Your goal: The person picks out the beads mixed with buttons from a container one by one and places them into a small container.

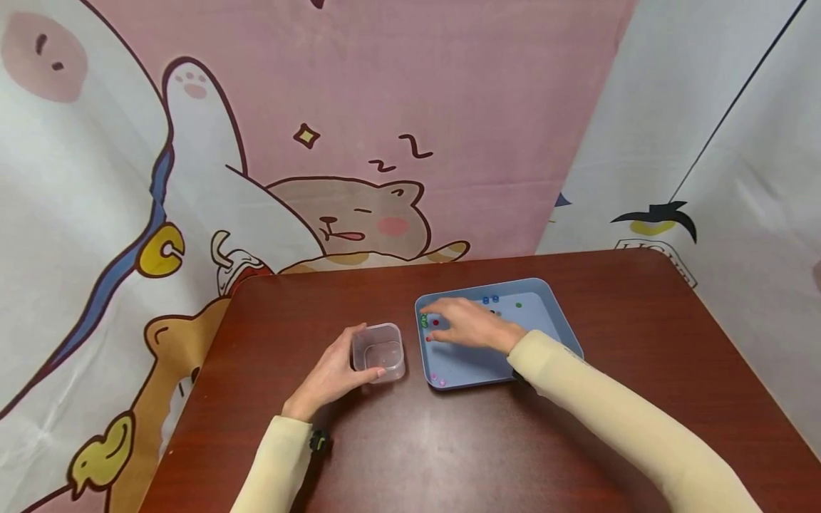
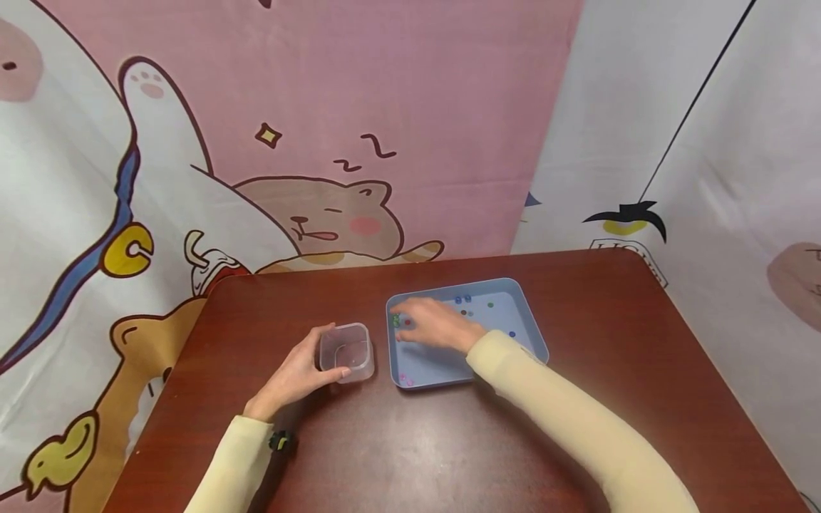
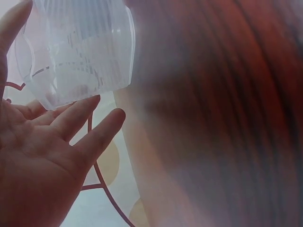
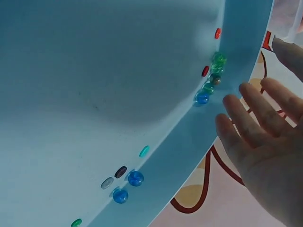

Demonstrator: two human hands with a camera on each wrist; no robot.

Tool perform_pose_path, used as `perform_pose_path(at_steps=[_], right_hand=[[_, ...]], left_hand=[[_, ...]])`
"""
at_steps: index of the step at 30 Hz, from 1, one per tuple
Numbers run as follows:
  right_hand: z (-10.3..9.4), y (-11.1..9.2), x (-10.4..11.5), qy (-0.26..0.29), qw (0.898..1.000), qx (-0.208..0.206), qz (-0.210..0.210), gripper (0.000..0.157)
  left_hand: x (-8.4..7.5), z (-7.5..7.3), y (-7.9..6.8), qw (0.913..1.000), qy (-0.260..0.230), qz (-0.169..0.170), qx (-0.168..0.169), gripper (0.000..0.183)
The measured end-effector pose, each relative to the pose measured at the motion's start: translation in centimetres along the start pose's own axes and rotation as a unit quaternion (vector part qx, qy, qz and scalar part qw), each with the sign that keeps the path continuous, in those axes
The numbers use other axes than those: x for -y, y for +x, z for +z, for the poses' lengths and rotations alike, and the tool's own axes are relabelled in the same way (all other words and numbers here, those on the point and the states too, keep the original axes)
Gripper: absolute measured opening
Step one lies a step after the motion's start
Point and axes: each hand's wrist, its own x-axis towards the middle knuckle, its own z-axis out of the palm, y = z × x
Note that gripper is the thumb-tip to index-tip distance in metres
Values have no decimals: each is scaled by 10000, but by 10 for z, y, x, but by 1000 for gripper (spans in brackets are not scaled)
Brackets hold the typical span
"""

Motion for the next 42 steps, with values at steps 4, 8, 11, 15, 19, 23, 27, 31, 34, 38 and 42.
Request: perform_pose_path(at_steps=[4, 8, 11, 15, 19, 23, 27, 31, 34, 38, 42], right_hand=[[2, 8, -3, 23, 9999, 120, -60, 46], [4, 14, -4, -7, 9999, 136, -70, 39], [6, 19, -4, -154, 9997, 138, -88, 35], [10, 24, -5, -318, 9993, 163, -77, 31], [11, 26, -4, -306, 9994, 181, 26, 28], [11, 27, -3, -347, 9993, 145, 57, 26], [13, 28, -6, -491, 9987, 140, 7, 24], [17, 30, -11, -582, 9982, 128, -49, 23], [20, 31, -14, -613, 9981, 72, -73, 22], [23, 32, -17, -616, 9981, 29, -59, 20], [25, 33, -18, -615, 9981, -20, -72, 20]], left_hand=[[0, 1, 0, 10000, -28, -22, 3, 98], [0, 1, 0, 10000, -49, 30, -38, 97], [0, 2, 0, 9999, -61, 62, -56, 97], [1, 2, 0, 9999, -51, 70, -76, 97], [1, 2, 0, 9999, -64, 83, -74, 97], [3, 2, 0, 9999, -76, 76, -63, 97], [4, 3, 0, 9999, -90, 73, -67, 97], [4, 3, 0, 9999, -110, 81, -54, 97], [3, 3, 0, 9999, -118, 88, -54, 97], [3, 3, 1, 9998, -127, 101, -64, 97], [1, 2, 1, 9998, -157, 101, -68, 97]])
